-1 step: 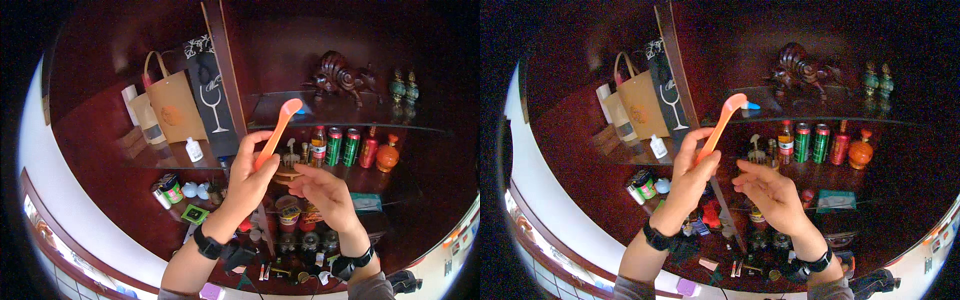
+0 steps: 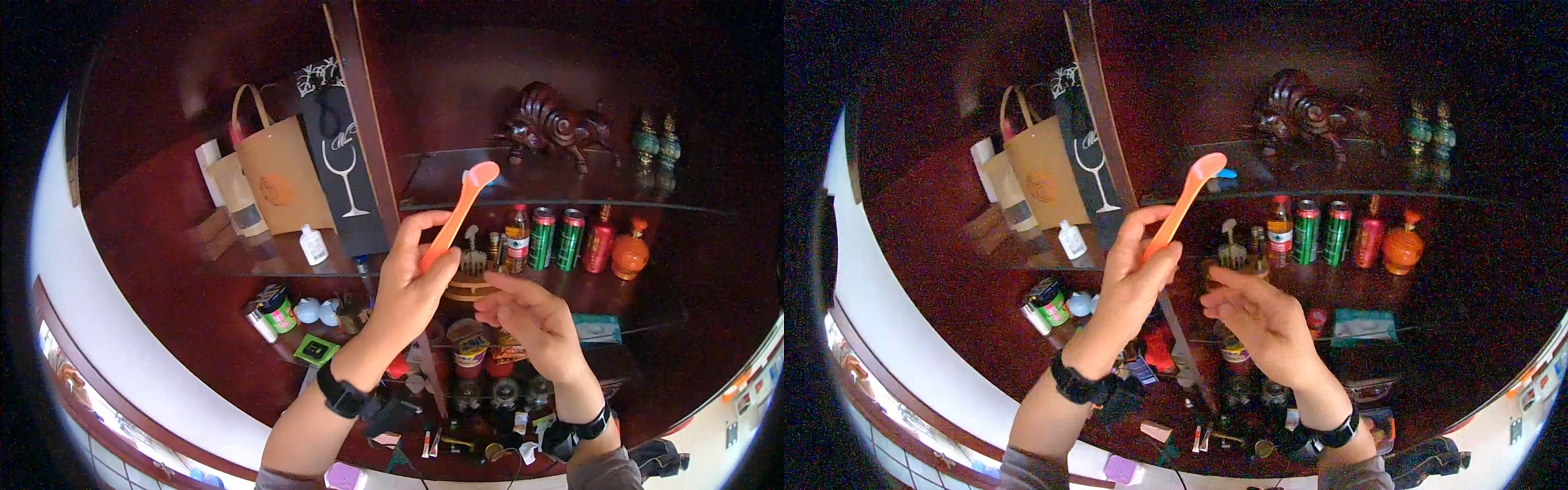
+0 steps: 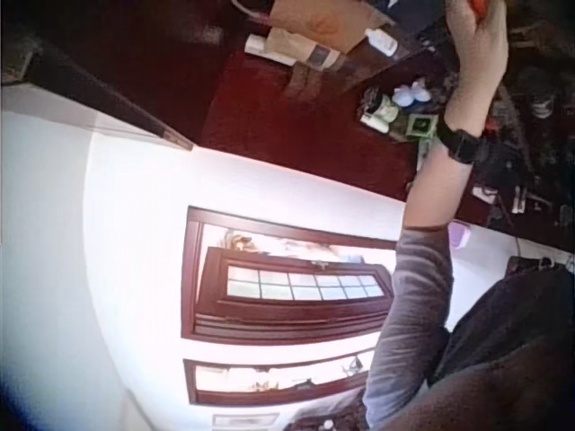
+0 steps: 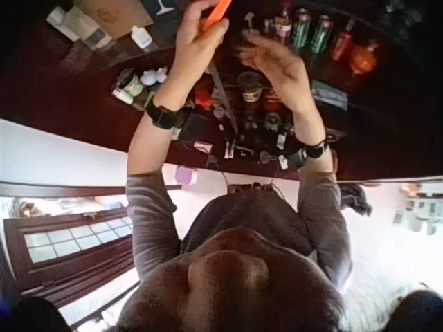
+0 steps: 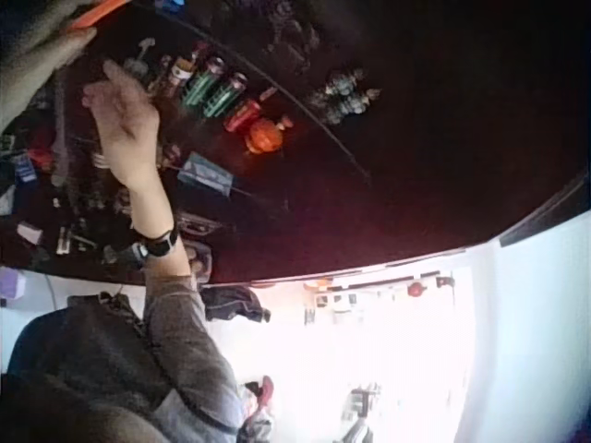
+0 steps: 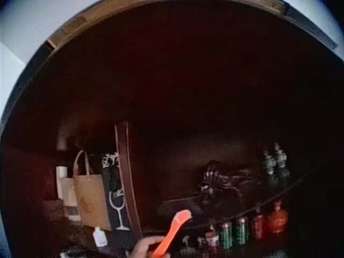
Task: The person applies glue to a small orange plastic piece and attaches it to the edge of a wooden shelf. They then use a green clamp to secure the piece in place. Finally, they wipe the shelf edge with a white tissue.
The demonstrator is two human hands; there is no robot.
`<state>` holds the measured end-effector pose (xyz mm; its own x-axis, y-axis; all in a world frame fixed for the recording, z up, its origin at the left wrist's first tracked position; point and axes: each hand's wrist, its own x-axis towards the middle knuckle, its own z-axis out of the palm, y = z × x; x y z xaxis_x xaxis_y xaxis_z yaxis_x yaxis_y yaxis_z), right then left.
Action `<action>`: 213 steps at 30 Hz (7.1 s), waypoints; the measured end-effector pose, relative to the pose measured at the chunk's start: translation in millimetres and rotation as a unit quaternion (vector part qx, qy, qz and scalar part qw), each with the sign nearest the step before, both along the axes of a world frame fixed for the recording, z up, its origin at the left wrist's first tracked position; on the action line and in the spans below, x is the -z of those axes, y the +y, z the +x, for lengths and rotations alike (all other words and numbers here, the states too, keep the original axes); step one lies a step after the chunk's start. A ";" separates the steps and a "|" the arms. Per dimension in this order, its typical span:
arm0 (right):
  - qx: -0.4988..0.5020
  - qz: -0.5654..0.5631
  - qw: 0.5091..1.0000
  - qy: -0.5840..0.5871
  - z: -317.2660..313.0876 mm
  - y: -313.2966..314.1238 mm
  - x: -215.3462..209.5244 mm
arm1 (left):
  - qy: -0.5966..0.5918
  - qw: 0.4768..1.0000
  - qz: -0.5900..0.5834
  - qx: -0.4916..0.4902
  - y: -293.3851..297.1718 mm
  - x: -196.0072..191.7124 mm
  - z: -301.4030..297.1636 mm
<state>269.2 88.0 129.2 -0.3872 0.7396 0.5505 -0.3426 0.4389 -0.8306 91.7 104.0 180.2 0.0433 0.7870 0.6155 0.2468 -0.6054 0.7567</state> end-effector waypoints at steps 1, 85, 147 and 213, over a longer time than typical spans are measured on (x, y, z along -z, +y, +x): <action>0.009 0.003 1.000 -0.005 7.0 -1.3 4.8 | 0.018 1.000 -0.008 0.004 4.7 0.1 3.6; -0.239 -0.483 0.729 -0.422 -71.2 -84.2 379.3 | -0.011 0.730 -0.496 -0.470 -234.6 608.0 -147.4; -0.324 -0.073 0.929 0.166 -172.9 -52.6 -16.5 | -0.100 0.961 0.108 -0.235 -129.1 -26.8 -51.7; -0.438 -0.340 0.666 0.498 -203.0 30.9 -176.6 | 0.371 0.837 -0.028 -0.400 2.3 -189.2 -68.9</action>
